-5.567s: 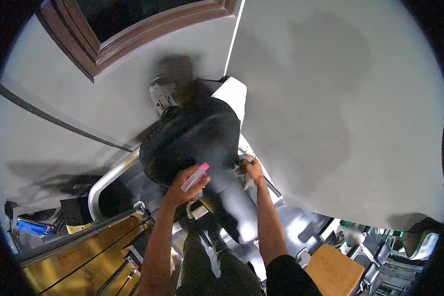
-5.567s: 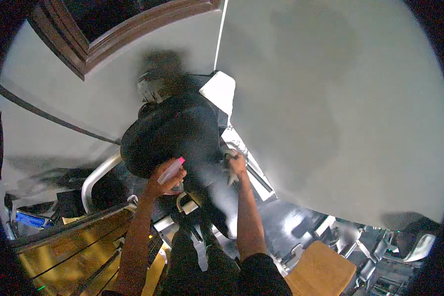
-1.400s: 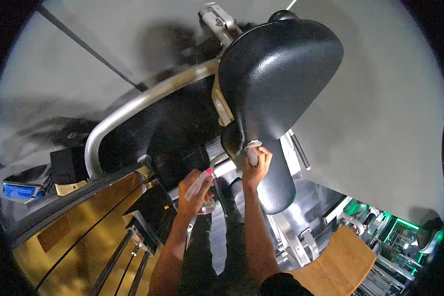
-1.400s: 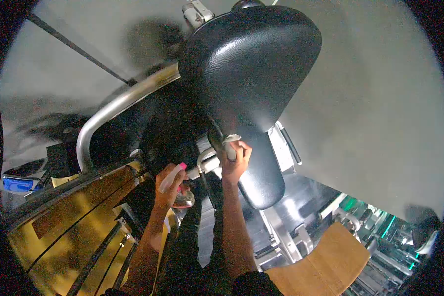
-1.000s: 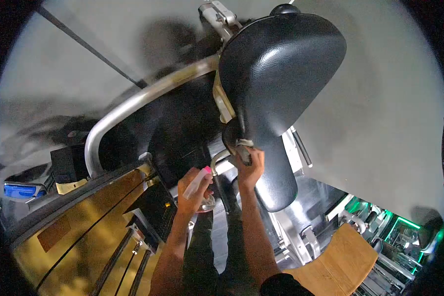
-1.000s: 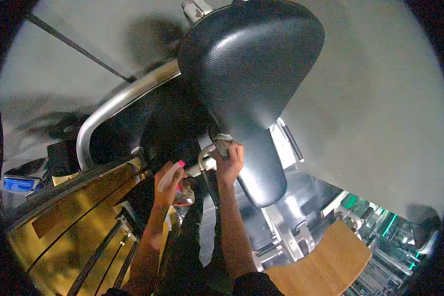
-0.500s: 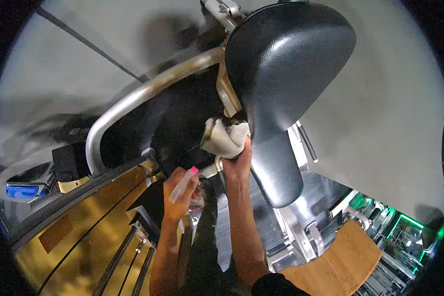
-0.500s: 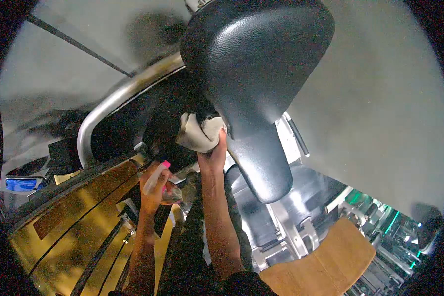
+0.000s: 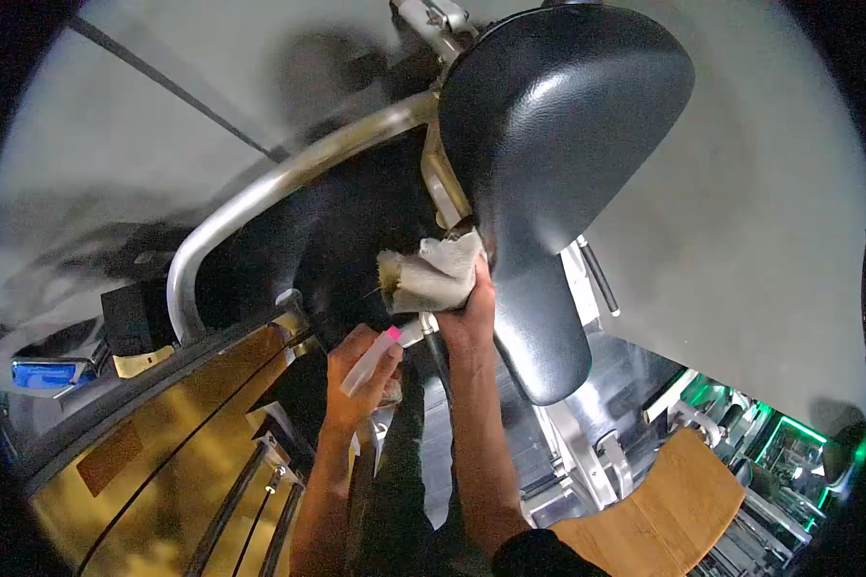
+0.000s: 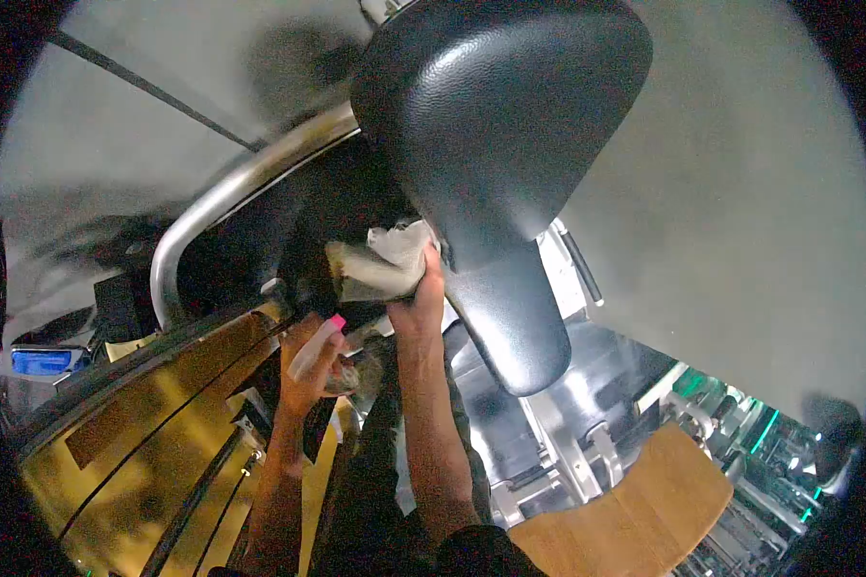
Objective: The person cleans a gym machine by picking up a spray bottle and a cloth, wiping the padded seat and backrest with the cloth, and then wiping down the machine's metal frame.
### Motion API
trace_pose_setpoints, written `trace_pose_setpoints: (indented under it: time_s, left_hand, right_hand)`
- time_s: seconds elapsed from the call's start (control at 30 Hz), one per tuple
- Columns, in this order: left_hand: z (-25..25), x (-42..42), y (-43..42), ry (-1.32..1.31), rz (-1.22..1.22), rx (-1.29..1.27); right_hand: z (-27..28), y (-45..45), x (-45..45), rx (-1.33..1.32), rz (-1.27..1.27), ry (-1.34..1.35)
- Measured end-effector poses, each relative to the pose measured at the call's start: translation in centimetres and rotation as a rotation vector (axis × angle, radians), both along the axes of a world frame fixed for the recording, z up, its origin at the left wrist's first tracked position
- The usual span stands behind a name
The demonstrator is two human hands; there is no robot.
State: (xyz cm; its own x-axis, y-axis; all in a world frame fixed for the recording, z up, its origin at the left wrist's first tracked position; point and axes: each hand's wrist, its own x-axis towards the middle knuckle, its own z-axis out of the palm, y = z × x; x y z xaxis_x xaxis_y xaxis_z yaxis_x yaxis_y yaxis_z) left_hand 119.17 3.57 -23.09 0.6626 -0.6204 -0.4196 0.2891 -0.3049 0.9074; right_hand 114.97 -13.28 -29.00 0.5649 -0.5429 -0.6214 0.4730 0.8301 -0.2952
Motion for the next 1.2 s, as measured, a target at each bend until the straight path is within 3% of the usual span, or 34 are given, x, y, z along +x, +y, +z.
trace_pose_setpoints:
  time_s: [0.1,0.13,0.17,0.23,0.27,0.3,0.37,0.4,0.5,0.57,0.6,0.67,0.8,0.87,0.9,1.0,1.1,1.17,1.2]
  left_hand:
    - [0.0,-0.2,0.0,0.045,0.024,-0.017]
    - [0.1,-0.3,0.0,0.023,0.019,-0.018]
    - [0.1,-0.4,-0.1,0.022,0.018,-0.023]
    - [-0.1,-0.5,-0.2,0.064,0.033,-0.035]
    - [-0.1,-0.5,-0.4,0.062,0.032,-0.037]
    - [-0.1,-0.5,-0.5,0.075,0.021,-0.021]
    - [0.0,-0.8,-0.8,0.093,0.006,-0.003]
    - [-0.1,-0.9,-1.0,0.068,0.001,0.018]
    - [-0.4,-1.2,-1.2,0.044,-0.001,0.014]
    - [-0.5,-1.3,-1.4,0.048,0.001,-0.013]
    - [-0.4,-1.4,-1.5,0.068,0.012,-0.032]
    - [-0.5,-1.6,-1.7,0.091,0.019,-0.053]
    - [-0.8,-1.9,-1.8,0.078,-0.007,-0.018]
    - [-0.8,-2.1,-1.9,0.087,-0.013,-0.019]
    - [-0.9,-2.2,-2.0,0.093,-0.006,-0.001]
    - [-1.4,-2.4,-2.4,0.081,-0.017,-0.008]
    - [-1.7,-2.8,-2.8,0.048,-0.048,-0.032]
    - [-1.5,-2.9,-3.3,0.024,-0.066,-0.035]
    - [-1.1,-2.9,-3.7,0.061,-0.069,-0.026]
  right_hand:
    - [-5.5,-0.3,-2.3,0.211,-0.070,0.070]
    - [-11.7,0.5,-4.5,-0.316,0.078,0.247]
    - [-11.6,0.2,-4.8,-0.321,0.077,0.247]
    - [-11.9,-0.4,-5.4,0.189,-0.035,0.214]
    - [-12.7,0.4,-6.1,-0.421,0.157,0.391]
    - [-11.2,0.3,-5.5,-0.420,0.158,0.392]
    - [-5.7,-0.1,-4.0,0.086,0.001,0.196]
    - [-4.6,0.0,-3.9,0.088,-0.002,0.199]
    - [-2.7,0.2,-3.7,-0.048,-0.003,0.119]
    - [-1.9,0.4,-4.1,-0.092,-0.019,0.399]
    - [-2.5,0.6,-4.4,-0.093,-0.022,0.398]
    - [-5.2,0.8,-5.3,-0.237,-0.135,0.652]
    - [-7.6,-0.7,-6.0,-0.355,-0.259,0.702]
    - [-6.2,-2.0,-4.9,-0.737,-0.378,0.906]
    - [-5.4,-2.1,-4.8,-0.735,-0.381,0.910]
    - [-2.9,-2.0,-4.5,-1.204,-0.248,1.152]
    - [-6.5,-1.3,-6.6,-1.204,-0.104,1.135]
    - [-8.9,-1.1,-7.3,-1.168,-0.146,1.108]
    - [-8.9,-1.3,-7.4,-1.042,-0.115,1.134]
